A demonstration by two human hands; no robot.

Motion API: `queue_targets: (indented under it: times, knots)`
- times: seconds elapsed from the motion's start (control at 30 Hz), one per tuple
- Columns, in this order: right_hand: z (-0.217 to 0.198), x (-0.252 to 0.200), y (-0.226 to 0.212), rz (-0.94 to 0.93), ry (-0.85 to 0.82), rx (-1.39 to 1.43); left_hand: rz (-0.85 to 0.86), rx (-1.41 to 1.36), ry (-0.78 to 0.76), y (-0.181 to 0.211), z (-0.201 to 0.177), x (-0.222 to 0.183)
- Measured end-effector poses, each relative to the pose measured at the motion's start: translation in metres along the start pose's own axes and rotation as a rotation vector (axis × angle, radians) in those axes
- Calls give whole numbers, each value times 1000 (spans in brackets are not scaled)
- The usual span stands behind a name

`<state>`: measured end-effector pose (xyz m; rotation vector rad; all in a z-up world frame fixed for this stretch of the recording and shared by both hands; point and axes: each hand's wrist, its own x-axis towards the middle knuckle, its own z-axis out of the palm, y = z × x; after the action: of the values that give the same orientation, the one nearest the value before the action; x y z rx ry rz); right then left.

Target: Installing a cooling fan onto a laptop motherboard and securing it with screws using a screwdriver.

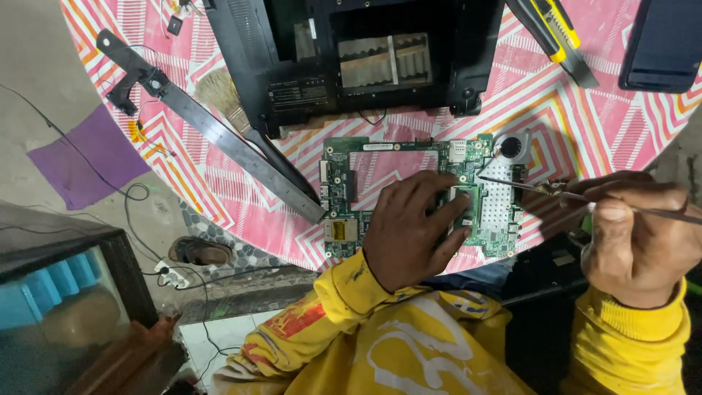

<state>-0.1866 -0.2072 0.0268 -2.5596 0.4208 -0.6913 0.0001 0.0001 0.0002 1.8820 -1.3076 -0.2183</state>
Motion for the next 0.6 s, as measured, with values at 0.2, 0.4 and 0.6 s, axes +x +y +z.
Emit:
queue_targets:
  times: [0.2,0.4,0.6]
  knots:
    - [0,4,0,-25,-31,-100,2,-3,-1,0,0,-1]
    - [-1,-1,9,-32,-41,-97,14,-6,25,-2,1,0]
    - [-4,-1,6,-36,-53,-122,21,4,26,-2,1,0]
